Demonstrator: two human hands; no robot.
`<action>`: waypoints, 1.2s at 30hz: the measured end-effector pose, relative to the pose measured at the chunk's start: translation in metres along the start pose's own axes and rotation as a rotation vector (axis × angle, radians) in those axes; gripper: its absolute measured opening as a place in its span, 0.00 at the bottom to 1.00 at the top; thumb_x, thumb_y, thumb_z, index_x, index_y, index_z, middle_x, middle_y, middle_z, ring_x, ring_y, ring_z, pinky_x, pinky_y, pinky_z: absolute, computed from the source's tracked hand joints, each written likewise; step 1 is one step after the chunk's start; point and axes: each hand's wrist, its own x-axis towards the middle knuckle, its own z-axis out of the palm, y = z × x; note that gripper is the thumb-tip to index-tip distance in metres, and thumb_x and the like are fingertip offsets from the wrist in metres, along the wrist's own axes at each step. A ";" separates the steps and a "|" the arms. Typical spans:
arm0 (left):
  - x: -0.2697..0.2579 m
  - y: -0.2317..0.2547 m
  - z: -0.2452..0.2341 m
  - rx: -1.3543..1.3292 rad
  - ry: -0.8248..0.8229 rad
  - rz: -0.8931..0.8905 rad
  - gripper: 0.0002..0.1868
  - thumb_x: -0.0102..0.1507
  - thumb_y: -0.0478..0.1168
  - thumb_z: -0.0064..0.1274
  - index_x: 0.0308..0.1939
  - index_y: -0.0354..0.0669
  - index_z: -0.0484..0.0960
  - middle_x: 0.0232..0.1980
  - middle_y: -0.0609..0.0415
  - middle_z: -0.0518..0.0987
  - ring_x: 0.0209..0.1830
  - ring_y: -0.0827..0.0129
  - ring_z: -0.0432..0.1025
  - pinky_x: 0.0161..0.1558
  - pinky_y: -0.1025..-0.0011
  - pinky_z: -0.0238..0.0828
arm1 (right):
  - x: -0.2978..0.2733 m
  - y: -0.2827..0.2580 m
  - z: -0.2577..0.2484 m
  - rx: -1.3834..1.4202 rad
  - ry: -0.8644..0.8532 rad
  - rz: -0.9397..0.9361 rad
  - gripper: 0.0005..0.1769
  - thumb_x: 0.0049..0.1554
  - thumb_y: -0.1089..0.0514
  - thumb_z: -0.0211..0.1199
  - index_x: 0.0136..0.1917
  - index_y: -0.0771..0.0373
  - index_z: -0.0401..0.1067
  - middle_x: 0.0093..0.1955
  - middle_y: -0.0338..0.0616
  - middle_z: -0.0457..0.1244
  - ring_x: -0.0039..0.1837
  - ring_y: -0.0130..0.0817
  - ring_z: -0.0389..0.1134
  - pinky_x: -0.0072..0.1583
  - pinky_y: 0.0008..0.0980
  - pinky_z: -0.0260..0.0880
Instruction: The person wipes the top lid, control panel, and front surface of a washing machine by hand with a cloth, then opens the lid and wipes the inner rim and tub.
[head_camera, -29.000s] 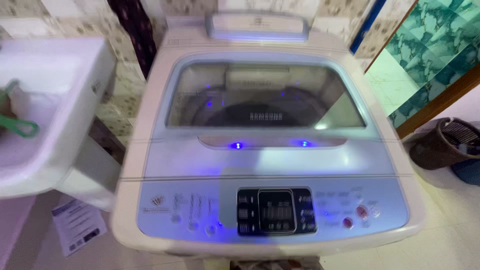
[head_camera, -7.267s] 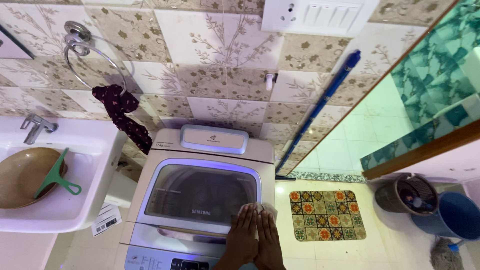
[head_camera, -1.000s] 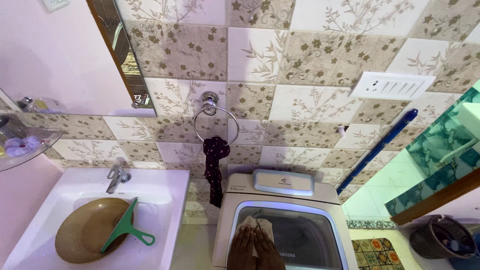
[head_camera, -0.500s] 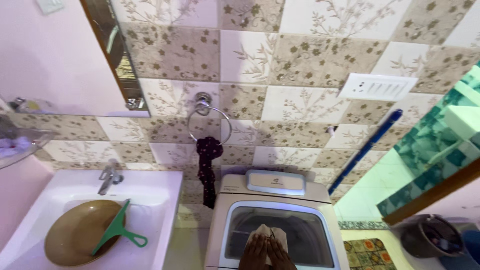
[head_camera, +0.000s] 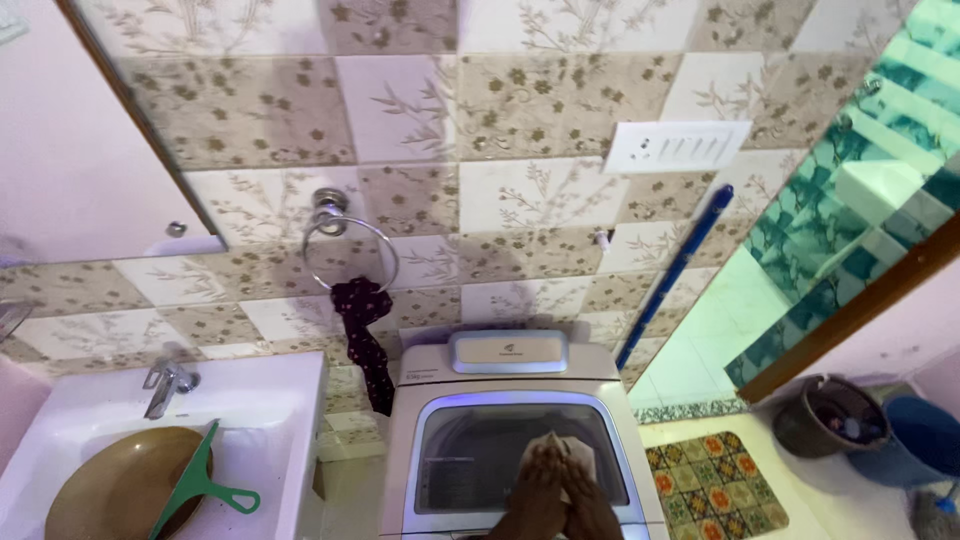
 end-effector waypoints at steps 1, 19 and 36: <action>-0.003 0.009 0.007 -0.003 -0.007 0.007 0.39 0.70 0.50 0.44 0.72 0.16 0.56 0.79 0.19 0.46 0.81 0.28 0.34 0.75 0.38 0.25 | -0.009 0.009 -0.007 -0.002 0.054 -0.043 0.43 0.53 0.58 0.60 0.79 0.67 0.52 0.83 0.54 0.47 0.84 0.54 0.46 0.81 0.51 0.43; 0.065 0.048 0.051 0.165 0.086 -0.144 0.39 0.60 0.43 0.46 0.72 0.23 0.63 0.78 0.28 0.57 0.80 0.35 0.44 0.77 0.46 0.34 | -0.028 0.091 -0.032 -0.066 -0.083 0.043 0.45 0.51 0.61 0.55 0.79 0.71 0.48 0.83 0.60 0.43 0.84 0.55 0.39 0.80 0.47 0.41; 0.141 0.024 0.053 0.039 0.243 -0.217 0.42 0.58 0.45 0.50 0.72 0.20 0.64 0.77 0.27 0.59 0.79 0.41 0.48 0.76 0.51 0.37 | 0.032 0.155 -0.047 -0.110 -0.072 -0.138 0.41 0.55 0.60 0.54 0.78 0.75 0.49 0.81 0.64 0.45 0.83 0.61 0.40 0.81 0.52 0.35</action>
